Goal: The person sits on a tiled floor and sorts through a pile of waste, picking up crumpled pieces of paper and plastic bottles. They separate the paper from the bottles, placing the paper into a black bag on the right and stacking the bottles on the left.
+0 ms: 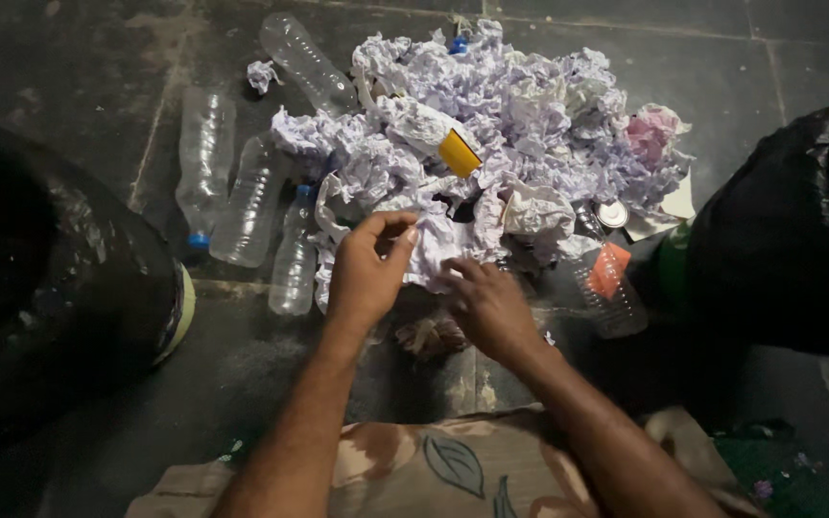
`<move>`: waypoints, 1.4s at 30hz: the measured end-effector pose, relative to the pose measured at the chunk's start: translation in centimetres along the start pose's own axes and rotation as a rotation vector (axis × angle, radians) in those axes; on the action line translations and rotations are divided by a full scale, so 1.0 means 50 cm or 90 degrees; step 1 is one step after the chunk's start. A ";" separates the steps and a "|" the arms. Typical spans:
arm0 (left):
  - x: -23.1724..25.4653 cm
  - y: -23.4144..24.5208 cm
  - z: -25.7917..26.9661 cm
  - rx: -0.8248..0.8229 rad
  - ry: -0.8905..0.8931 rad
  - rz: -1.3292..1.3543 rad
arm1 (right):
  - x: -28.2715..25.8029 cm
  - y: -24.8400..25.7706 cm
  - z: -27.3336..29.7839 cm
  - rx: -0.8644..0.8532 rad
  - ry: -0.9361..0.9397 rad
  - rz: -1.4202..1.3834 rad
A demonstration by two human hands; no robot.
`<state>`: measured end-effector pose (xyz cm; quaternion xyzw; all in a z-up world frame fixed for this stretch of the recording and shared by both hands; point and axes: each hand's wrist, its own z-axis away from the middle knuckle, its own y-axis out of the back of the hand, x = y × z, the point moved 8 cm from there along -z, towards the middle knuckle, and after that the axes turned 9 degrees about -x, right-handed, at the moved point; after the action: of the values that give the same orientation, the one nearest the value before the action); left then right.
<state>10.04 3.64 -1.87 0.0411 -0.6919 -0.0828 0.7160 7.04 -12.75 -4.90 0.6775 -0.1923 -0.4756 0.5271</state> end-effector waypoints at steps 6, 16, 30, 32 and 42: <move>-0.012 0.008 -0.003 0.018 -0.051 0.055 | 0.046 0.045 0.008 0.149 -0.012 -0.090; 0.057 -0.025 0.012 -0.061 -0.099 -0.069 | 0.123 0.108 0.032 0.237 -0.060 -0.834; 0.003 -0.075 0.016 -0.189 0.097 0.288 | 0.104 0.117 0.033 0.151 -0.114 -1.002; 0.015 -0.059 0.014 -0.109 0.082 0.288 | 0.088 0.098 0.028 0.115 -0.219 -1.056; 0.022 -0.047 0.014 0.022 -0.059 0.241 | 0.176 0.015 0.032 0.201 -0.150 -1.056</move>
<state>9.24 1.16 -1.18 -0.0813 -0.7211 0.0630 0.6852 10.05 -20.60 -8.11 0.6109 0.2483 -0.7428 -0.1161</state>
